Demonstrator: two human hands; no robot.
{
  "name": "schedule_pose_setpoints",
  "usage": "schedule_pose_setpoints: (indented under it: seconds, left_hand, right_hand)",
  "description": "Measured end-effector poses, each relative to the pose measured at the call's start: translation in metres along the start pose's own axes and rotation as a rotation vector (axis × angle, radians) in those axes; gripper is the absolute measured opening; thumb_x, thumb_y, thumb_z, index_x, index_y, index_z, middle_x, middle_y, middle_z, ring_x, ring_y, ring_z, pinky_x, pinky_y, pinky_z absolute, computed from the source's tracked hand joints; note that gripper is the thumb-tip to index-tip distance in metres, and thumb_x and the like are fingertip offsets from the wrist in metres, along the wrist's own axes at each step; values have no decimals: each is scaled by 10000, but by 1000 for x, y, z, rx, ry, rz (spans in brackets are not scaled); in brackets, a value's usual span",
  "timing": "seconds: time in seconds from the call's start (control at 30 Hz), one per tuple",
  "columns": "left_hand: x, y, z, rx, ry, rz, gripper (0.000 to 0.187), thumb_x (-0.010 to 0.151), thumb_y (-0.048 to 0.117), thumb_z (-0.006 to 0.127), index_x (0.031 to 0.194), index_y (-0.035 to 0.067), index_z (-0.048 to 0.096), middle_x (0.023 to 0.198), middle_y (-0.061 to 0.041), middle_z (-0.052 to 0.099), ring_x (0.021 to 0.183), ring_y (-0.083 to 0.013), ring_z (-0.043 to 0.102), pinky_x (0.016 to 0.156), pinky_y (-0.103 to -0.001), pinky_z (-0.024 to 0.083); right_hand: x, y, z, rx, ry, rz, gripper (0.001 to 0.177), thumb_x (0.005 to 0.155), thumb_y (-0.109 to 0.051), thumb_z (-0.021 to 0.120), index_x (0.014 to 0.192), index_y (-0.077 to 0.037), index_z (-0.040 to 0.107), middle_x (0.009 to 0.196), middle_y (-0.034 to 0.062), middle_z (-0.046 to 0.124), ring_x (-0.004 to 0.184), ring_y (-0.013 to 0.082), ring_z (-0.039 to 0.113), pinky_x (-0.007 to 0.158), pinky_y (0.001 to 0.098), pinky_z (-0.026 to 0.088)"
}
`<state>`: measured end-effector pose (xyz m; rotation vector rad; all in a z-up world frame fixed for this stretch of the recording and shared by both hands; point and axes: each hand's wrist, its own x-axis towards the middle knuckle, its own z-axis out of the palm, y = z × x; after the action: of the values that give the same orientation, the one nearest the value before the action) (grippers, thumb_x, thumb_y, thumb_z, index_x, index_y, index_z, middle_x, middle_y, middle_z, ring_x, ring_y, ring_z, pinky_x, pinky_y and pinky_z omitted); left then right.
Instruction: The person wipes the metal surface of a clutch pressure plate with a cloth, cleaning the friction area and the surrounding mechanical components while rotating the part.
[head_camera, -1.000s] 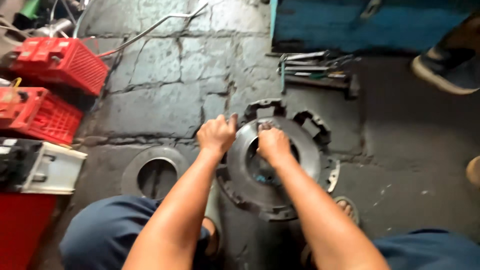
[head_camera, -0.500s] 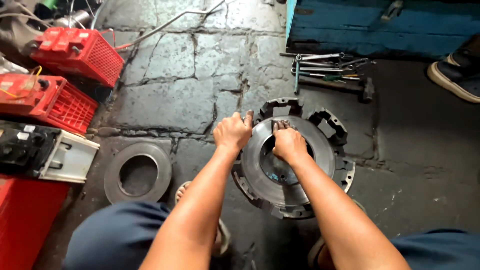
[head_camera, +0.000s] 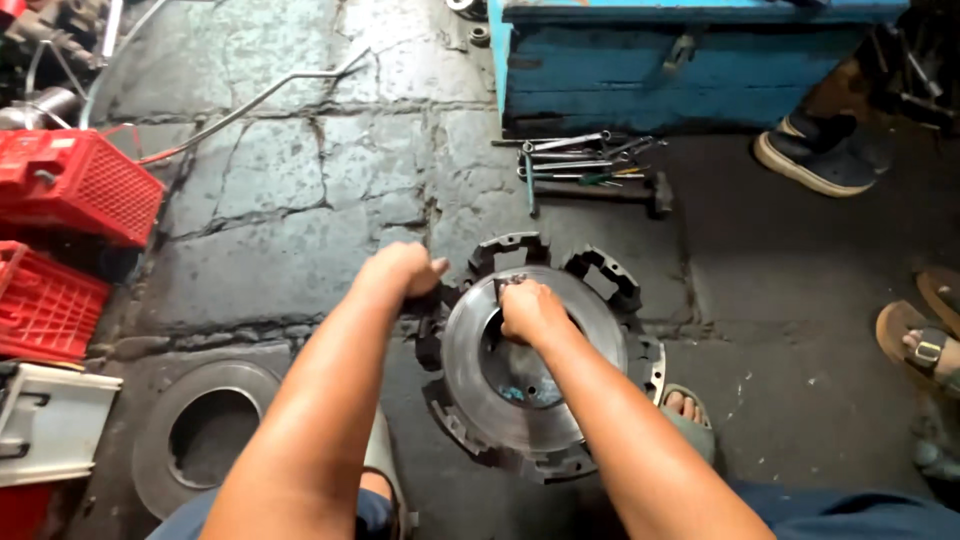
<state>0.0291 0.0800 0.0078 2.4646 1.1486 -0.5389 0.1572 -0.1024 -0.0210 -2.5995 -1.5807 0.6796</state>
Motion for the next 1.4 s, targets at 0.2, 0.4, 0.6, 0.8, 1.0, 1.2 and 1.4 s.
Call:
schedule_pose_setpoints:
  seconds: [0.2,0.4,0.6,0.8,1.0,1.2,1.4]
  left_hand:
    - [56,-8,20,-167,4,31,626,703,486,840,1069,-15,762,1144,-251,711,1069,-382,692,907,-441,560]
    - [67,-6,21,-359,-153,-96,558,643,377,800,976,-71,786,972,-205,785,858,-315,759,804,-413,587]
    - [74,-5,35,-384,-104,-112,503,689,338,771,962,-83,768,940,-222,770,840,-320,748,793,-417,575]
    - [86,-13,50,-402,-21,-162,472,714,304,778,960,-98,750,929,-233,743,852,-314,728,802,-421,569]
    - [98,-44,75,-949,157,-174,588,916,483,689,926,-100,762,895,-205,741,710,-277,709,655,-441,534]
    - [76,-49,38,-1420,-90,-278,847,1021,668,221,1069,7,748,896,-130,737,729,-261,669,674,-412,563]
    - [22,-38,2,-1794,-361,-102,557,985,464,408,1207,19,660,918,-113,755,750,-234,724,672,-390,604]
  right_hand:
    - [0,-1,-6,11,-6,-30,295,722,-90,728,1013,-37,718,1094,233,709,1046,410,688,878,495,577]
    - [-7,0,-16,17,-64,-43,284,743,-128,714,1016,-60,753,1089,225,730,1051,392,701,898,474,576]
    - [-12,-1,-22,77,-60,-7,299,758,-132,715,1049,-66,741,1136,218,705,1069,400,684,899,480,567]
    - [-13,-3,-20,67,-73,26,282,785,-139,698,1053,-64,744,1135,211,708,1078,392,686,895,480,571]
    - [-11,-3,-13,77,-41,22,271,793,-123,678,1043,-45,745,1113,221,717,1054,405,692,888,480,574]
    - [-10,-8,-24,62,-78,44,267,736,-125,709,967,-6,768,1092,245,717,1039,399,708,892,455,586]
    - [-9,-7,-26,87,-80,72,278,737,-103,685,986,-21,776,1111,232,724,1058,397,702,899,456,579]
